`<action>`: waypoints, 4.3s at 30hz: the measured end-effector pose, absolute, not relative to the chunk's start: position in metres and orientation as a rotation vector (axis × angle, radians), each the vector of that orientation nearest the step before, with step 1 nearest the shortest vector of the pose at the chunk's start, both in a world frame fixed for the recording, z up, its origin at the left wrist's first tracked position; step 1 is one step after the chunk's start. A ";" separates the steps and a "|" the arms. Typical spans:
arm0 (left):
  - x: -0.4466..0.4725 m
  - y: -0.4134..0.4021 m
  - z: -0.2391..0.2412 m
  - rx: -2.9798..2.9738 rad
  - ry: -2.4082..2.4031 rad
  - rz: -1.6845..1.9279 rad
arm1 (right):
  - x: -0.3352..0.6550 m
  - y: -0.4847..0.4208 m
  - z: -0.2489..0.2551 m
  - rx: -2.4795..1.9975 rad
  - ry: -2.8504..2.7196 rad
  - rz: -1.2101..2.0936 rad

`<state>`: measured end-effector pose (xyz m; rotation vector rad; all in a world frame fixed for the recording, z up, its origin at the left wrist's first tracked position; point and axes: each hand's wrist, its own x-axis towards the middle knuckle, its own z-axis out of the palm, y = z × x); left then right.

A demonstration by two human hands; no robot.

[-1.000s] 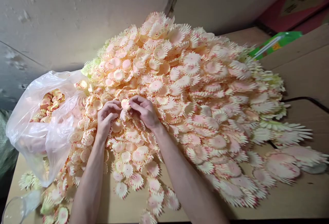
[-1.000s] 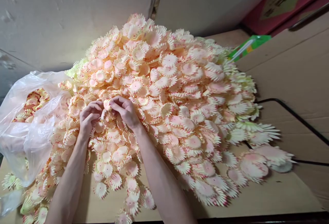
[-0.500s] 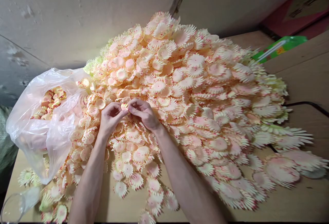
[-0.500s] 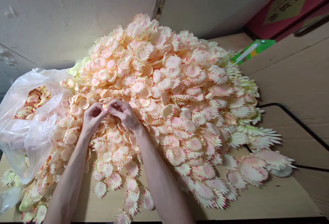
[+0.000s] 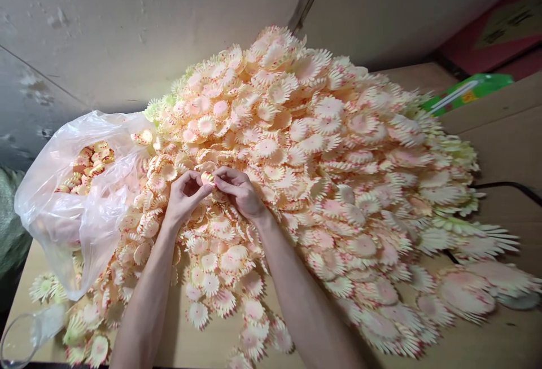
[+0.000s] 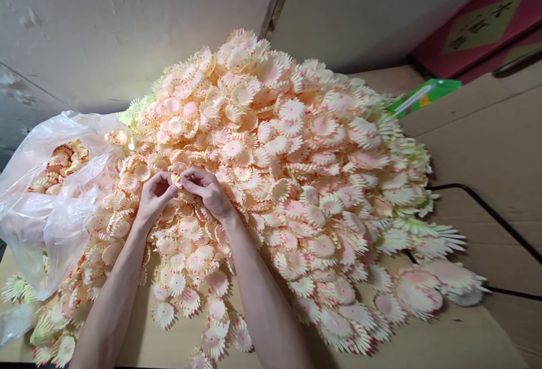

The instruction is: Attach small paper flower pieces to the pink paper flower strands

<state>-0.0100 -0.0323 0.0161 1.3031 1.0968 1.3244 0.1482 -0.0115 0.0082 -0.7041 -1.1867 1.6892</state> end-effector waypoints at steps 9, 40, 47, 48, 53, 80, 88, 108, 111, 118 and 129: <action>-0.012 -0.032 0.009 1.300 1.153 1.260 | 0.149 -0.013 0.012 -0.736 -1.261 1.712; -0.012 -0.031 0.009 1.149 1.113 1.332 | 0.142 -0.006 0.010 -0.741 -0.961 1.742; -0.012 -0.032 0.015 1.175 1.173 1.319 | 0.147 -0.008 0.013 -0.699 -1.143 1.707; -0.012 -0.032 0.016 1.182 1.180 1.317 | 0.147 -0.008 0.015 -0.714 -1.172 1.690; -0.013 -0.030 0.017 1.206 1.188 1.352 | 0.148 -0.011 0.019 -0.763 -1.257 1.587; -0.021 -0.032 0.015 1.205 0.953 1.298 | 0.151 0.003 -0.002 -1.038 -0.943 1.337; -0.013 -0.029 0.020 1.275 1.204 1.318 | 0.148 -0.008 0.018 -0.864 -1.247 1.452; -0.015 -0.030 0.017 1.329 1.189 1.199 | 0.148 -0.009 0.014 -0.673 -1.388 1.598; -0.013 -0.031 0.021 1.329 1.199 1.202 | 0.147 -0.009 0.014 -0.708 -1.391 1.586; -0.013 -0.030 0.018 1.313 1.202 1.205 | 0.147 -0.007 0.013 -0.730 -1.406 1.516; -0.015 -0.030 0.014 1.307 1.222 1.216 | 0.148 -0.009 0.017 -0.755 -1.357 1.516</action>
